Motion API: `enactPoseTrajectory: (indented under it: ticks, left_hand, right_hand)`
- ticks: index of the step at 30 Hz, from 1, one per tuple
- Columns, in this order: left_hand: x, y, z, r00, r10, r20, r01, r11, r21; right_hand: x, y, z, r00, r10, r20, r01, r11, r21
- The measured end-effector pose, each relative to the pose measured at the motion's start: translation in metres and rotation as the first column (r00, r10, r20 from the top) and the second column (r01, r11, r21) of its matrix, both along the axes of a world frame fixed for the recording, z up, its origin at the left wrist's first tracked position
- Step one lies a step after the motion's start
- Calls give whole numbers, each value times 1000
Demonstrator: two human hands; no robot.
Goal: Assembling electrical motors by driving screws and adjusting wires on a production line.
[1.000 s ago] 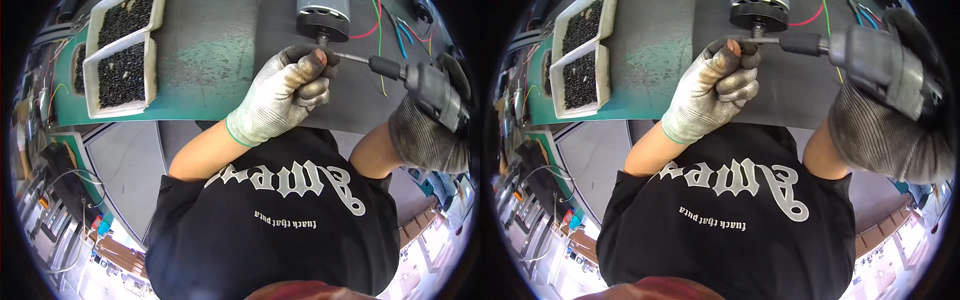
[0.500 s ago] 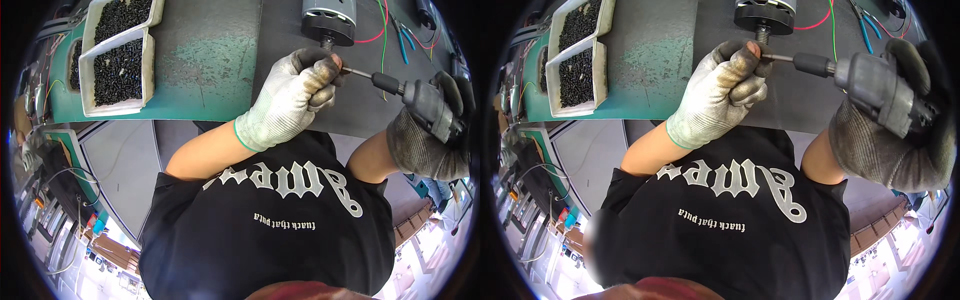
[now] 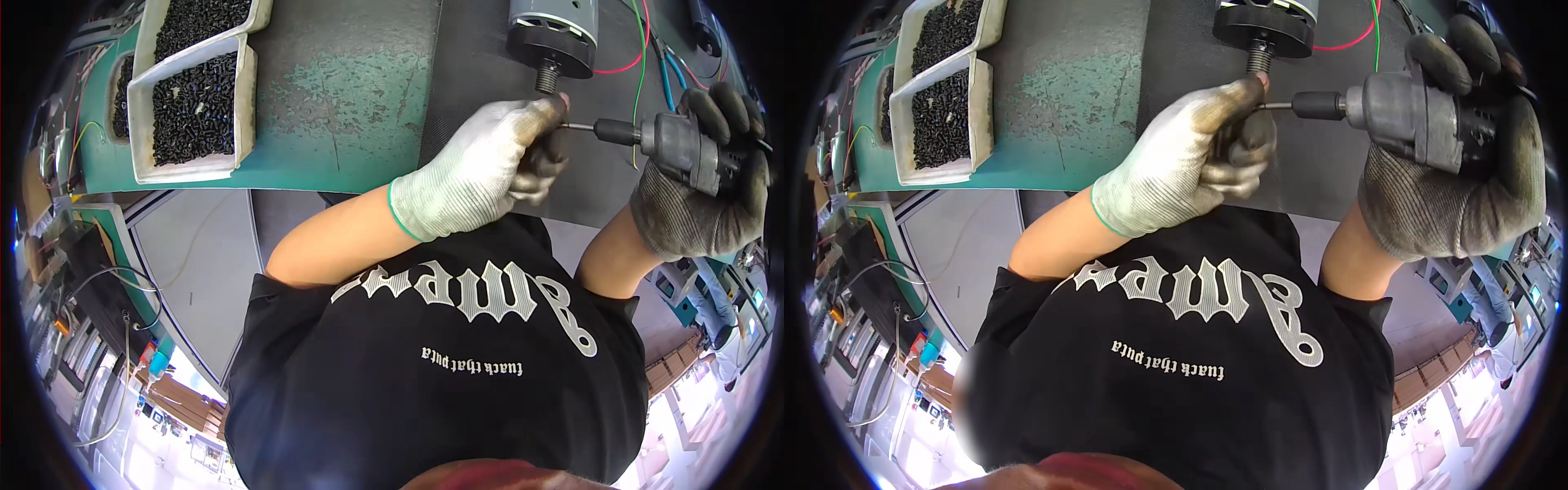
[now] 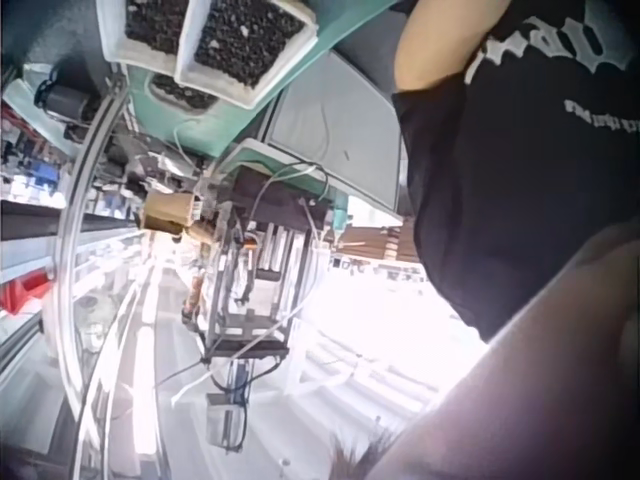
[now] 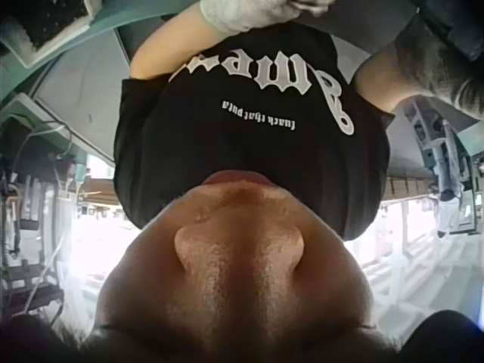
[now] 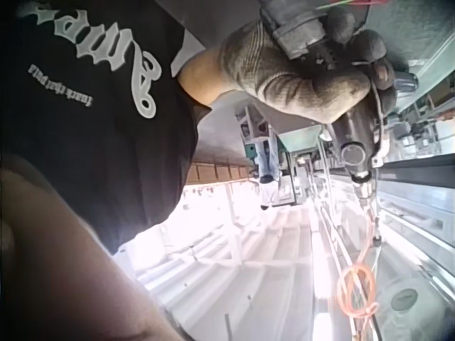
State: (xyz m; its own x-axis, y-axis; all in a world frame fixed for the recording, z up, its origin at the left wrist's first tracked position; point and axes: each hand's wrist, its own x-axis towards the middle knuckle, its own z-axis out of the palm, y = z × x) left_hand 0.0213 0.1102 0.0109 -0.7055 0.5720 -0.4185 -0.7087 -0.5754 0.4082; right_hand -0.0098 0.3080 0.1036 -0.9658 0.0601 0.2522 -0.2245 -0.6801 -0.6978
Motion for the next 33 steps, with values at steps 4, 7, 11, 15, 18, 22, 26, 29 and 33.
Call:
enactPoseTrajectory:
  ticks: [4,7,11,15,18,22,26,29,33]
  left_hand:
    - [-11,0,-7,999,-31,18,31,999,-11]
    - [-15,9,-6,997,25,67,-31,996,80]
    - [-21,8,-15,997,65,-36,-64,998,24]
    - [-23,3,-6,973,-17,-232,-51,958,-281]
    - [-24,3,-4,955,-71,-289,-54,914,-402]
    - [-26,1,-1,951,-94,-295,-47,897,-439]
    - [-26,1,-3,945,-154,-289,-13,865,-501]
    - [-25,1,-6,942,-154,-298,-21,859,-511]
    - [-20,5,-5,942,-82,-325,-97,863,-496]
  right_hand:
    - [-17,-4,-9,1000,-5,-3,5,1000,-6]
    - [-22,-13,-9,1000,-2,-2,2,1000,-11]
    - [-21,-23,-9,1000,7,7,-7,1000,-31]
    - [-14,-36,-11,1000,9,24,-8,999,-49]
    - [-16,-39,-15,999,5,39,-3,998,-61]
    - [-17,-35,-19,998,9,60,-4,996,-86]
    - [-17,-41,-26,997,57,44,-57,998,1]
    - [-19,-42,-29,994,110,11,-110,990,87]
    - [-30,-36,-27,992,-55,116,28,974,225]
